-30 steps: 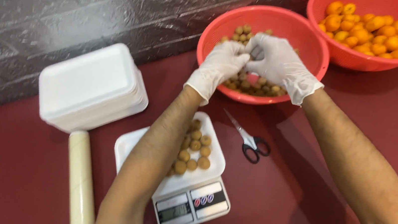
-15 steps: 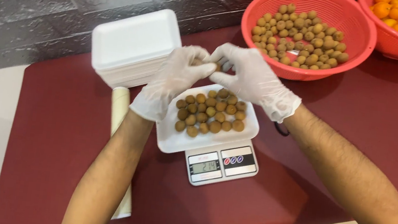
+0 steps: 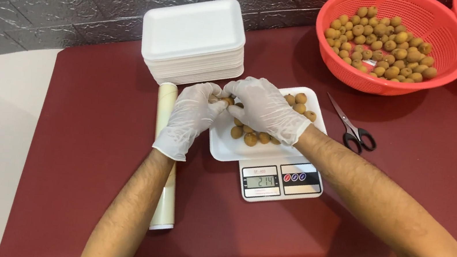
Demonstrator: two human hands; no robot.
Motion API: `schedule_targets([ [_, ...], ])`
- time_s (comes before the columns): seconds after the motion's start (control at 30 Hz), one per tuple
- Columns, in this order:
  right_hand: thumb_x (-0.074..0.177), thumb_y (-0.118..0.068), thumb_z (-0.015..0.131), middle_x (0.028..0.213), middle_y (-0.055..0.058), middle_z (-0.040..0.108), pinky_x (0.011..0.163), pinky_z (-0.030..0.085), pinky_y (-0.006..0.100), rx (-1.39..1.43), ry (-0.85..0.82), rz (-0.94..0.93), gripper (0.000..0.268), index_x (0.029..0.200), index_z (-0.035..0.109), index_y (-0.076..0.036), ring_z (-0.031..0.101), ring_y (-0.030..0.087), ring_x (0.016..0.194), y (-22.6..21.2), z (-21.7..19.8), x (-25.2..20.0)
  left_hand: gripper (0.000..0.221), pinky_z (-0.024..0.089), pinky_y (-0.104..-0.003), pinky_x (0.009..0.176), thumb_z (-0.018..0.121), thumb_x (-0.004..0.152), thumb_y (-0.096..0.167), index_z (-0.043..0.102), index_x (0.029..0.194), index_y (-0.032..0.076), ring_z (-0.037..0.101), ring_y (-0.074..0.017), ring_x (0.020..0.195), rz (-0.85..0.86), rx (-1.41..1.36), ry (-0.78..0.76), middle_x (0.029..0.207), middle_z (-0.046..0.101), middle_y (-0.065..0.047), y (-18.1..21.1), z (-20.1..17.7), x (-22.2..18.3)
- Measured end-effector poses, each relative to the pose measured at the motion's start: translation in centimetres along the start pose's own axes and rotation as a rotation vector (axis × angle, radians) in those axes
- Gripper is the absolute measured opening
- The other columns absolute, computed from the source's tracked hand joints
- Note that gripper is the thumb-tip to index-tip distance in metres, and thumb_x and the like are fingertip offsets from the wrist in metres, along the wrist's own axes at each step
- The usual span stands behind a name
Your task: Weighing longans by transferring them from a bowl to a tray on a digital scale to reach a target weight.
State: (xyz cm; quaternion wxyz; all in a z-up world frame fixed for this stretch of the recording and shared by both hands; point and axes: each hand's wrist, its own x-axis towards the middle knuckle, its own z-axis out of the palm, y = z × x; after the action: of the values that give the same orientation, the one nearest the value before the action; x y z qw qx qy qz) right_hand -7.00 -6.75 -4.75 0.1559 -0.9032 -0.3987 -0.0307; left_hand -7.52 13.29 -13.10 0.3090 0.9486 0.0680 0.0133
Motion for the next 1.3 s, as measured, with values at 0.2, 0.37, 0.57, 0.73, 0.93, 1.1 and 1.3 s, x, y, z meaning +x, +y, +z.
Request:
schedule_targets([
  [0.2,0.085,-0.033,0.075,0.088,-0.002,0.070,0.090,0.047,0.038,-0.186,-0.040,-0.044,0.022,0.102,0.068,-0.020,0.064,0.021,0.107,0.8,2.3,2.1,0.020,0.032,-0.050,0.116,0.077,0.085,0.038,0.076,0.105,0.035,0.071,-0.0180,0.112,-0.007,0.098,-0.010,0.098,0.078,0.011,1.0,-0.9,-0.5],
  [0.37,0.084,-0.036,0.075,0.088,-0.002,0.071,0.091,0.045,0.037,-0.253,-0.070,-0.043,0.026,0.104,0.070,-0.021,0.061,0.019,0.108,0.7,3.2,2.7,0.020,0.050,-0.045,0.104,0.078,0.085,0.036,0.079,0.103,0.030,0.071,-0.0245,0.109,-0.016,0.075,-0.034,0.097,0.079,0.004,2.6,-2.4,-2.0],
  [0.57,0.083,-0.036,0.075,0.090,-0.002,0.073,0.093,0.044,0.038,-0.250,-0.102,-0.037,0.026,0.102,0.070,-0.021,0.062,0.018,0.109,1.0,3.8,3.2,0.017,0.053,-0.046,0.101,0.076,0.086,0.030,0.080,0.101,0.024,0.070,-0.0299,0.111,-0.027,0.061,-0.063,0.099,0.079,-0.003,3.8,-3.3,-2.8],
  [0.73,0.082,-0.036,0.075,0.090,0.000,0.073,0.093,0.045,0.039,-0.209,-0.073,-0.055,0.026,0.100,0.070,-0.019,0.063,0.020,0.108,1.4,2.8,2.8,0.016,0.055,-0.047,0.100,0.076,0.086,0.026,0.081,0.101,0.022,0.070,-0.0318,0.110,-0.010,0.070,-0.054,0.098,0.079,-0.006,4.2,-4.0,-3.0],
  [0.93,0.085,-0.039,0.077,0.089,-0.003,0.075,0.085,0.054,0.045,-0.032,0.214,-0.148,0.021,0.097,0.071,-0.022,0.069,0.026,0.097,3.0,-3.1,0.3,0.015,0.057,-0.048,0.091,0.067,0.093,0.030,0.079,0.097,0.024,0.071,-0.0317,0.104,0.032,0.029,0.012,0.093,0.077,-0.006,4.7,-4.7,-1.7],
  [1.1,0.093,-0.013,0.069,0.090,0.000,0.077,0.083,0.052,0.037,0.112,0.412,-0.152,0.013,0.102,0.077,-0.013,0.069,0.020,0.083,6.5,-8.4,-1.8,0.038,0.040,-0.030,0.042,0.048,0.099,0.021,0.040,0.062,0.017,0.060,-0.0150,0.032,0.248,-0.155,0.032,0.045,0.044,0.004,12.7,-7.2,-3.1],
  [1.3,0.097,-0.007,0.076,0.088,0.000,0.075,0.078,0.053,0.031,0.049,0.540,-0.002,0.006,0.102,0.078,-0.009,0.066,0.014,0.075,16.9,-11.3,-4.7,0.016,0.044,-0.044,0.069,0.054,0.088,0.021,0.065,0.077,0.017,0.060,-0.0261,0.066,0.658,-0.080,0.191,0.071,0.067,-0.003,17.2,-2.8,3.8],
])
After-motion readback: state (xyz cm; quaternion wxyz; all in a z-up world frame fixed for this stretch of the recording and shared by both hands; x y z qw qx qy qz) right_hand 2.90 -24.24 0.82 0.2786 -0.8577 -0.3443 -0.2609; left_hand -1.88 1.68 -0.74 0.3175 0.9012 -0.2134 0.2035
